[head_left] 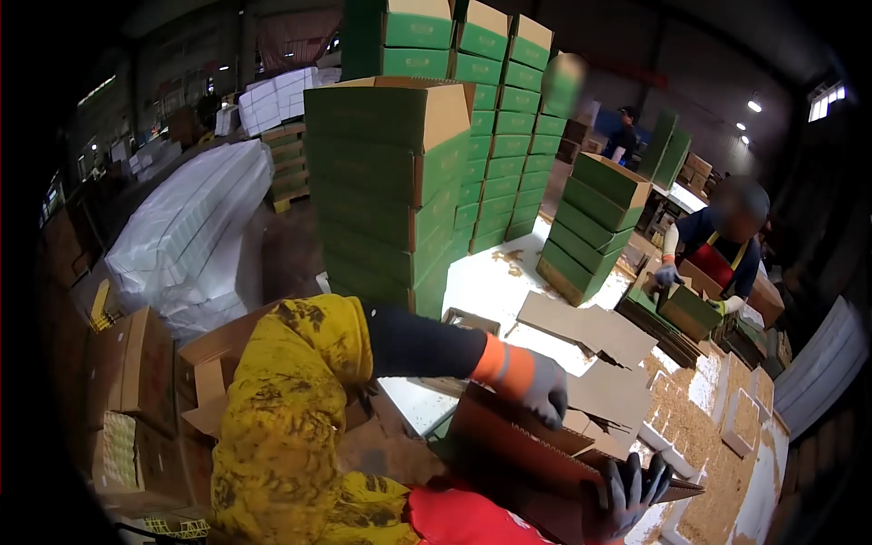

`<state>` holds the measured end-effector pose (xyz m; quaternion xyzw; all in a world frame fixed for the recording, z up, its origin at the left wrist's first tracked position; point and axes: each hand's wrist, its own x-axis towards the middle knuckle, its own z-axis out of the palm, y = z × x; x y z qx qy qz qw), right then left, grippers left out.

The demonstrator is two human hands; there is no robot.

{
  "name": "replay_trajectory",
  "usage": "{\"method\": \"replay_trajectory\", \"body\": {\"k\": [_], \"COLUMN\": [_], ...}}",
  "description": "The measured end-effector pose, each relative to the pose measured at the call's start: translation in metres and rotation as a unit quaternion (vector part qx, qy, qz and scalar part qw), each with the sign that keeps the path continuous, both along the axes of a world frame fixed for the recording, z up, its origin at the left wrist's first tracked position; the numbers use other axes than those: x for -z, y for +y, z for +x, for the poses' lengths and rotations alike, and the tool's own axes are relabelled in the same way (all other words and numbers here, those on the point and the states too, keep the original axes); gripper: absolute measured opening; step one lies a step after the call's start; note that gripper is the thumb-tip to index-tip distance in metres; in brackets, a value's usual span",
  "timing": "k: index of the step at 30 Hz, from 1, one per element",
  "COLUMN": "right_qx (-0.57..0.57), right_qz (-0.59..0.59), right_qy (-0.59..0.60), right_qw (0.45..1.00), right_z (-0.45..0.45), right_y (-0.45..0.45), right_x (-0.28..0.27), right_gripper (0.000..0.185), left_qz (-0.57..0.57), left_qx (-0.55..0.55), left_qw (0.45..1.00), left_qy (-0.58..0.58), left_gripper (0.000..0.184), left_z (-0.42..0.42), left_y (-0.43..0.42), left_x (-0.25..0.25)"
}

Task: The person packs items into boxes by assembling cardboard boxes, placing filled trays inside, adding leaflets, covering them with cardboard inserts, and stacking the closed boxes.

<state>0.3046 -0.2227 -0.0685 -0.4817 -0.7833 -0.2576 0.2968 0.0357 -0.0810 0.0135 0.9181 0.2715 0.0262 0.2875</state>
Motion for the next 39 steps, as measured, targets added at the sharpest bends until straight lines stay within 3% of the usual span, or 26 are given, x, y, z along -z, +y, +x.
{"method": "replay_trajectory", "body": {"k": [2, 5, 6, 7, 9, 10, 11, 12, 15, 17, 19, 20, 21, 22, 23, 24, 25, 26, 27, 28, 32, 35, 36, 37, 38, 39], "right_qx": [-0.017, -0.063, -0.077, -0.091, -0.119, -0.119, -0.124, -0.122, -0.219, -0.244, -0.248, -0.186, -0.124, -0.127, -0.049, -0.061, -0.071, -0.006, 0.006, 0.015, 0.007, -0.071, -0.075, -0.075, -0.073, -0.072], "right_qz": [0.003, -0.018, -0.06, -0.061, -0.066, -0.127, -0.18, -0.234, -0.346, -0.397, -0.467, -0.487, -0.5, -0.398, -0.399, -0.31, -0.217, -0.136, -0.127, -0.121, -0.065, -0.348, -0.405, -0.462, -0.517, -0.412], "right_qy": [0.023, 0.1, 0.121, 0.209, 0.314, 0.4, 0.485, 0.449, 0.259, 0.217, 0.19, 0.237, 0.282, 0.381, 0.361, 0.271, 0.171, -0.009, 0.004, 0.017, 0.096, 0.203, 0.253, 0.305, 0.346, 0.456], "right_qw": [1.0, 0.993, 0.988, 0.972, 0.94, 0.9, 0.847, 0.854, 0.875, 0.858, 0.827, 0.82, 0.809, 0.825, 0.842, 0.909, 0.959, 0.991, 0.992, 0.992, 0.993, 0.912, 0.875, 0.829, 0.78, 0.786], "right_z": [-0.004, -0.009, -0.011, -0.009, 0.007, 0.019, 0.031, 0.041, 0.042, 0.018, 0.006, 0.016, 0.026, 0.018, 0.018, 0.012, 0.005, -0.005, -0.005, -0.001, 0.028, 0.032, 0.038, 0.043, 0.053, 0.065], "right_y": [-0.008, -0.014, -0.022, -0.031, -0.034, -0.037, -0.042, -0.047, -0.042, -0.037, -0.028, -0.012, 0.003, 0.012, 0.006, 0.003, 0.006, 0.003, 0.012, 0.025, 0.063, 0.012, 0.01, 0.006, 0.005, 0.012], "right_x": [-0.004, -0.022, -0.048, -0.041, -0.072, -0.08, -0.085, -0.091, -0.069, -0.062, -0.033, -0.008, 0.008, 0.005, 0.013, 0.024, 0.028, 0.001, -0.022, -0.045, -0.03, -0.028, -0.025, -0.018, -0.015, -0.008], "right_gripper": [0.03, 0.039, 0.048, 0.028, 0.014, 0.013, 0.014, 0.014, 0.02, 0.034, 0.049, 0.052, 0.056, 0.06, 0.061, 0.062, 0.064, 0.067, 0.066, 0.064, 0.07, 0.065, 0.058, 0.051, 0.044, 0.043], "left_qz": [0.205, 0.291, 0.263, 0.231, 0.09, 0.13, 0.062, -0.014, 0.128, 0.088, 0.064, 0.007, -0.169, -0.336, -0.482, -0.102, 0.363, 0.288, 0.203, 0.161, 0.384, 0.379, 0.33, 0.274, 0.17, 0.061], "left_qx": [0.068, 0.076, 0.033, -0.06, -0.139, -0.184, -0.251, -0.283, -0.243, -0.195, 0.003, 0.041, 0.013, -0.019, -0.116, 0.095, 0.141, 0.026, -0.088, -0.116, -0.154, -0.256, -0.311, -0.335, -0.344, -0.343], "left_qw": [0.976, 0.953, 0.964, 0.97, 0.986, 0.974, 0.965, 0.958, 0.961, 0.976, 0.997, 0.999, 0.983, 0.928, 0.842, 0.976, 0.903, 0.947, 0.972, 0.979, 0.893, 0.873, 0.885, 0.883, 0.921, 0.937], "left_qy": [0.033, 0.038, 0.026, 0.049, -0.001, -0.032, -0.032, -0.053, -0.028, -0.041, 0.052, 0.016, -0.073, -0.16, -0.21, -0.168, -0.182, -0.137, -0.082, 0.043, -0.176, -0.168, -0.106, -0.181, -0.076, 0.029], "left_gripper": [0.019, 0.018, 0.024, 0.028, 0.034, 0.032, 0.03, 0.03, 0.036, 0.039, 0.048, 0.05, 0.046, 0.043, 0.039, 0.043, 0.048, 0.053, 0.057, 0.065, 0.088, 0.093, 0.098, 0.091, 0.082, 0.075], "left_z": [0.005, 0.006, 0.004, 0.0, -0.021, -0.03, -0.03, -0.032, -0.013, 0.021, 0.048, 0.047, 0.044, 0.04, 0.037, 0.025, 0.013, 0.023, 0.036, 0.049, 0.045, 0.037, 0.039, 0.038, 0.034, 0.027], "left_y": [-0.016, -0.015, -0.012, -0.014, -0.003, 0.008, 0.009, 0.012, 0.014, -0.008, -0.011, -0.009, 0.015, 0.039, 0.048, 0.047, 0.046, 0.019, -0.016, -0.037, -0.05, -0.038, -0.034, -0.023, -0.01, -0.001], "left_x": [-0.003, -0.006, -0.026, -0.055, -0.089, -0.084, -0.085, -0.069, 0.023, 0.036, 0.076, 0.078, 0.096, 0.113, 0.1, 0.116, 0.132, 0.12, 0.099, 0.075, 0.089, 0.083, 0.086, 0.103, 0.12, 0.13]}}
